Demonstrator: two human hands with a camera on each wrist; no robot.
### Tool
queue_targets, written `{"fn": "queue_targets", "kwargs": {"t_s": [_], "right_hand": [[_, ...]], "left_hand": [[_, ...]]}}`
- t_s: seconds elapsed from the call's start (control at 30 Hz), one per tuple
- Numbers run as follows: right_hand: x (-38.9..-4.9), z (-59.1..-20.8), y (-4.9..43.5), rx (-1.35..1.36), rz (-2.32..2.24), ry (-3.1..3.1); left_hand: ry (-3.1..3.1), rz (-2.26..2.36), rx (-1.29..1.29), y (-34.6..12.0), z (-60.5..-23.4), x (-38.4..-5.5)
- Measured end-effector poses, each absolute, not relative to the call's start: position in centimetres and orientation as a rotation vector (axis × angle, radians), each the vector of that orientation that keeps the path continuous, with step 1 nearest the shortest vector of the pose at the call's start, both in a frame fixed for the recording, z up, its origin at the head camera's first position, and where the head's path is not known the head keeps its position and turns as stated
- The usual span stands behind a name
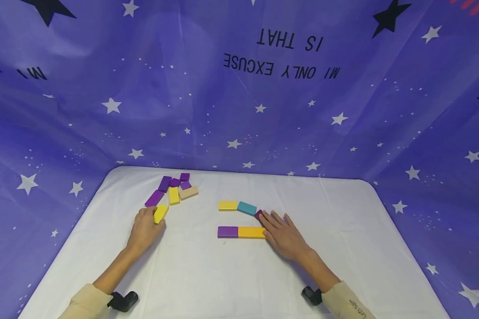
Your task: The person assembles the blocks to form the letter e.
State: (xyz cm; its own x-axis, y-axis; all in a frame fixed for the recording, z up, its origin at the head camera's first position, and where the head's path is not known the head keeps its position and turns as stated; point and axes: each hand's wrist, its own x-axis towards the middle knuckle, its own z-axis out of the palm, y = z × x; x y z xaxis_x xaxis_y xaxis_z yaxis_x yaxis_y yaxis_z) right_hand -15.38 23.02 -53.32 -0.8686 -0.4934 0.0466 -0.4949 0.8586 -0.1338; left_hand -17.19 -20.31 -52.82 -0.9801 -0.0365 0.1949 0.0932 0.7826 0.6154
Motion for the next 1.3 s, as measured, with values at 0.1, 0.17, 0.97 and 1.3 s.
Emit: {"fn": "queue_targets", "kwargs": {"t_s": [0.1,0.17,0.97,1.3], "right_hand": [[-15.4,-53.2,22.9,0.807,0.204,-3.020],[-15.3,-53.2,22.9,0.804,0.188,-3.025],[-15.2,-52.8,22.6,0.798,0.218,-3.038],[-15.3,-53.0,22.7,0.792,0.193,-3.029]], "left_hand": [[-2.735,-1.005,-0.096,-20.1,-52.8,-17.2],[-2.716,-1.040,-0.150,-19.7,-52.7,-17.3],[-2.703,-1.151,-0.627,-12.3,-53.2,-21.9],[-2.756,-1.139,-0.643,-11.6,-53.4,-21.6]]}}
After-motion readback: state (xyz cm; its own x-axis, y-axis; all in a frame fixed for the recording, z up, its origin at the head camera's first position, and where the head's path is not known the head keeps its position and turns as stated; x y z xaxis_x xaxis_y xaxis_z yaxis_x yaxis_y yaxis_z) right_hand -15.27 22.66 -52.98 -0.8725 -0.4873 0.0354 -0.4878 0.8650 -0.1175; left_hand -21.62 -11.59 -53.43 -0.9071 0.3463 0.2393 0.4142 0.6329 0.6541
